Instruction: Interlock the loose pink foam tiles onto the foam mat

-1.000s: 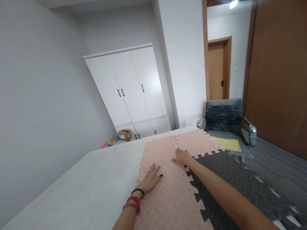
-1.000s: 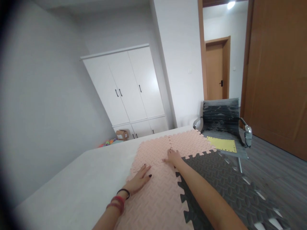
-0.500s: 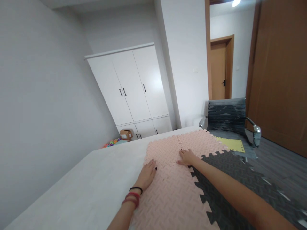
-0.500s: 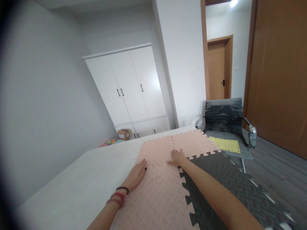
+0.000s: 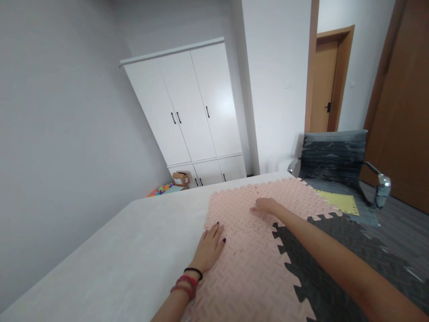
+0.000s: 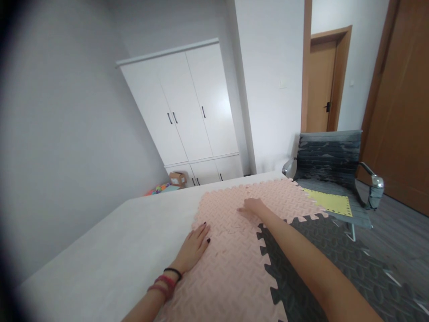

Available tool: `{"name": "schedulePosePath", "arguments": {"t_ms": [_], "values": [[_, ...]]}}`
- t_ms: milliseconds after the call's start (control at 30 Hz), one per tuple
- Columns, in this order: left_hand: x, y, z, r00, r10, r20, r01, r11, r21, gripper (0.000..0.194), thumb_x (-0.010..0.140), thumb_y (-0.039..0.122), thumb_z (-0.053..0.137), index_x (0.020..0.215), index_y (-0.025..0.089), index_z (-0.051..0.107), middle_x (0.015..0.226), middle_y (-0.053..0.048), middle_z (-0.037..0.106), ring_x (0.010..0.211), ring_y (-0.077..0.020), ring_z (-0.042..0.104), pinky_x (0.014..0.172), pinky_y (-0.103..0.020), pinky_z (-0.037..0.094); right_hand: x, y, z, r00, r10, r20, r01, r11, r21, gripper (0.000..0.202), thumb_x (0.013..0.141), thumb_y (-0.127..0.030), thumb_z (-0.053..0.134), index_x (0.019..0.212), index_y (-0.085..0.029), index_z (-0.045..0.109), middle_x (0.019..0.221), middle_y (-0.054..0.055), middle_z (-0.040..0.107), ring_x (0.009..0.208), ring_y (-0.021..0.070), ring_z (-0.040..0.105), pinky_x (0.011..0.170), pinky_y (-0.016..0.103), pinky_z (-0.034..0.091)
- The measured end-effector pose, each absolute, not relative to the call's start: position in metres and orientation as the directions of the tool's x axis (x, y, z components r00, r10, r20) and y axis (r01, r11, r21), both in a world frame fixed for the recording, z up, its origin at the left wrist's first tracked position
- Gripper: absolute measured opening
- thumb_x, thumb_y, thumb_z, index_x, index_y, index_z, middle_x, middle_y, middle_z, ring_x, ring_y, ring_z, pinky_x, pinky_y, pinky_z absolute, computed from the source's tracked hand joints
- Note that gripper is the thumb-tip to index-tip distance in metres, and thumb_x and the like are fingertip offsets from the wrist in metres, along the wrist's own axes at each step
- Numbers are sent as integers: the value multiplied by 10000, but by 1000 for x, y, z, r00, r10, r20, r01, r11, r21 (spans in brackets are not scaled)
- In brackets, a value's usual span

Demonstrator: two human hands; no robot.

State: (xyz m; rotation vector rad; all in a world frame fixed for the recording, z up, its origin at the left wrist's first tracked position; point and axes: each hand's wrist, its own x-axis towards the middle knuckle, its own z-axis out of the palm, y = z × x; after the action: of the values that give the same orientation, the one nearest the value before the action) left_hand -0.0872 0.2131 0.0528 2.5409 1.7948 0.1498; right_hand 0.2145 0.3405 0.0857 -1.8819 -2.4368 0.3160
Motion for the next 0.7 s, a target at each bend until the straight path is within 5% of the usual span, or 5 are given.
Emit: {"name": "schedulePosePath", "arguments": {"t_ms": [233, 467, 633, 700], "values": [[-86, 213, 56, 321, 946, 44, 943, -323, 82, 585, 934, 520, 195, 1446, 250, 278, 1538, -29, 248, 1412, -177, 211, 1157, -411, 170, 212, 364, 75, -206, 979, -4, 965, 202, -165, 674, 846, -531, 452, 1363, -105, 390, 1406, 212, 417, 1247, 303, 444, 1002, 437, 329], [-85, 217, 57, 301, 953, 29, 947, -302, 112, 593, 926, 534, 222, 1441, 248, 291, 1533, -30, 262, 1409, -181, 218, 1160, -423, 163, 203, 389, 72, -162, 986, -42, 977, 154, -147, 609, 818, -575, 478, 1235, -134, 531, 1243, 203, 568, 1146, 321, 526, 994, 509, 290], [-85, 218, 58, 289, 957, 21, 948, -289, 130, 592, 921, 538, 240, 1437, 254, 302, 1527, -31, 277, 1404, -178, 233, 1160, -412, 170, 197, 412, 69, -150, 989, 2, 977, 149, -154, 674, 858, -555, 413, 1368, -116, 385, 1434, 206, 379, 1315, 295, 351, 1044, 511, 227], [-84, 217, 59, 282, 959, 18, 950, -282, 136, 590, 919, 539, 248, 1439, 264, 295, 1528, -24, 276, 1404, -173, 233, 1161, -410, 170, 194, 418, 62, -141, 990, -5, 977, 138, -164, 713, 846, -590, 406, 1349, -85, 409, 1406, 227, 406, 1288, 306, 385, 1027, 506, 260]]}}
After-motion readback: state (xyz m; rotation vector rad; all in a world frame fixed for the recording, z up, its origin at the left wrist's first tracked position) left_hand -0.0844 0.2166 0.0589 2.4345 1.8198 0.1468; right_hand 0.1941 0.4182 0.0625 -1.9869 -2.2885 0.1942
